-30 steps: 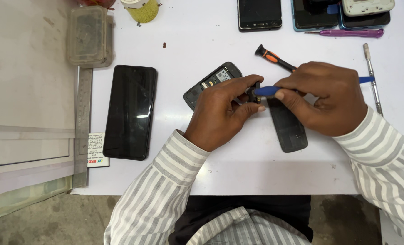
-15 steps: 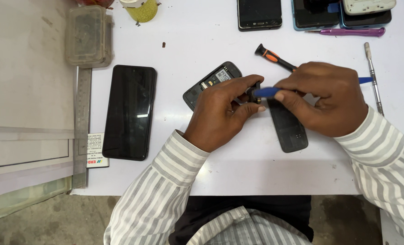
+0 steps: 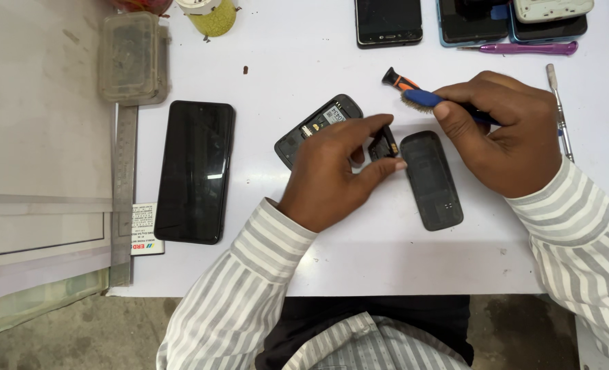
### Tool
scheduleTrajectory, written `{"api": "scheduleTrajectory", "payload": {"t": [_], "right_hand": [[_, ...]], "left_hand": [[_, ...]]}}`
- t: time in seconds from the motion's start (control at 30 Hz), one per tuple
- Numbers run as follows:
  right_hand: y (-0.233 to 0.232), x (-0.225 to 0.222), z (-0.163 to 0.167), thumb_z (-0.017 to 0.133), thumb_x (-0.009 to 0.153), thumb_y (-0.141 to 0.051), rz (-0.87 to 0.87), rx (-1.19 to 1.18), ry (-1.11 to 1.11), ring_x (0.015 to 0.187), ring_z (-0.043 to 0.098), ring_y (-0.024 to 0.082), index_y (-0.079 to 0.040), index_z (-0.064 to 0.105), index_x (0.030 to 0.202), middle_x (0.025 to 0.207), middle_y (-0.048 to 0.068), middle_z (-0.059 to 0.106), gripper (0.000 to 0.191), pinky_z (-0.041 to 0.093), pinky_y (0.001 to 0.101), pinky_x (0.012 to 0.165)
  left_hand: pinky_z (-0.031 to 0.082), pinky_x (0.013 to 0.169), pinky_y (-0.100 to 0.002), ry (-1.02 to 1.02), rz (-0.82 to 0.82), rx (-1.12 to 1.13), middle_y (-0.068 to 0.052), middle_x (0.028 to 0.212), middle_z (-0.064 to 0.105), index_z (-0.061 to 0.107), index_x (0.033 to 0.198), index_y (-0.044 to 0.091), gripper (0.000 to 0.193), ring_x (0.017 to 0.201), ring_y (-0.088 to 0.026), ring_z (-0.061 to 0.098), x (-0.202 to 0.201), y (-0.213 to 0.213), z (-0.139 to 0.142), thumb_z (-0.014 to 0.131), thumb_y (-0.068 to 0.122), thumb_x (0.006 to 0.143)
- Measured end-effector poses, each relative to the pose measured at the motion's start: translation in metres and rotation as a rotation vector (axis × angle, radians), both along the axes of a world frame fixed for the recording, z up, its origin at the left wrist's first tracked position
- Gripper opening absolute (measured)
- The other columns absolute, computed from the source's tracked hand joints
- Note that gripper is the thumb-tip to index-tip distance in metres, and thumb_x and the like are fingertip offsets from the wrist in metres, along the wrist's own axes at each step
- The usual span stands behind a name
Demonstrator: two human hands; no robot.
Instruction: The person disassembles a Nokia feature phone on a white workbench, using a screwdriver to work on the internal components and a blue spudger to pry at the phone. They remove the back cover and battery, then brush the cover and phone body with a toothbrush before setting the parts down.
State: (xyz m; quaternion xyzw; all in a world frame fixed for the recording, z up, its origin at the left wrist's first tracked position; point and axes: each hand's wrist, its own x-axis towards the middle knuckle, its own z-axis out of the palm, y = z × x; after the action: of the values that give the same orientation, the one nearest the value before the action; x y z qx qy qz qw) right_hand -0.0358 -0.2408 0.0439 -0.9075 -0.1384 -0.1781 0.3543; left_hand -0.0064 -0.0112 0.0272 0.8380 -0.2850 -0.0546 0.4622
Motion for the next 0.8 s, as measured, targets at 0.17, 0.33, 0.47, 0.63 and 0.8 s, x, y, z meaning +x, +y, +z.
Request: {"api": "scheduleTrajectory", "payload": {"t": [0.17,0.33,0.47,0.63,0.8], "right_hand": [[-0.0037,0.0018,-0.0059,0.073,0.102,-0.014,-0.007,-0.027,0.035,0.054,0.052,0.012,0.004,0.076,0.11,0.073,0.009,0.065,0.02,0.036,0.0264,0.048],[-0.0042,0.0003,-0.0093,0.072,0.1,-0.017,0.161,0.019,0.062,0.06,0.054,0.009,0.0,0.076,0.107,0.079,0.005,0.066,0.018,0.04,0.0252,0.053],[-0.0023,0.0005,-0.0107,0.074,0.096,-0.015,0.165,-0.018,0.104,0.056,0.054,0.01,-0.002,0.077,0.103,0.077,0.005,0.067,0.016,0.039,0.0261,0.049],[-0.0041,0.0013,-0.0091,0.074,0.095,-0.015,0.165,-0.004,0.14,0.054,0.052,0.011,-0.002,0.078,0.101,0.075,0.005,0.068,0.014,0.037,0.0271,0.047],[-0.0036,0.0031,-0.0105,0.073,0.098,-0.013,0.086,-0.055,0.087,0.053,0.054,0.011,-0.001,0.078,0.104,0.077,0.007,0.068,0.014,0.038,0.0267,0.047]], "left_hand": [[0.058,0.074,-0.035,-0.308,0.074,-0.067,-0.015,0.105,0.072,0.055,0.138,-0.003,0.064,0.091,-0.023,0.071,-0.0029,-0.0062,-0.0054,0.085,0.022,0.087],[0.057,0.065,-0.03,-0.11,0.074,-0.092,-0.012,0.096,0.074,0.063,0.129,-0.001,0.052,0.072,-0.017,0.069,-0.0016,-0.0055,-0.006,0.086,0.019,0.085],[0.056,0.062,-0.027,-0.06,0.056,-0.146,-0.011,0.094,0.072,0.064,0.127,-0.001,0.049,0.068,-0.014,0.066,-0.0017,-0.0045,-0.0034,0.085,0.016,0.086],[0.054,0.058,-0.027,0.006,0.061,-0.125,-0.01,0.09,0.072,0.065,0.126,0.0,0.049,0.064,-0.013,0.064,-0.0015,-0.0047,-0.0014,0.085,0.016,0.084],[0.06,0.069,-0.032,-0.136,0.085,-0.076,-0.015,0.104,0.073,0.063,0.128,-0.001,0.05,0.079,-0.02,0.072,-0.0012,-0.0046,-0.0028,0.085,0.016,0.087]]}}
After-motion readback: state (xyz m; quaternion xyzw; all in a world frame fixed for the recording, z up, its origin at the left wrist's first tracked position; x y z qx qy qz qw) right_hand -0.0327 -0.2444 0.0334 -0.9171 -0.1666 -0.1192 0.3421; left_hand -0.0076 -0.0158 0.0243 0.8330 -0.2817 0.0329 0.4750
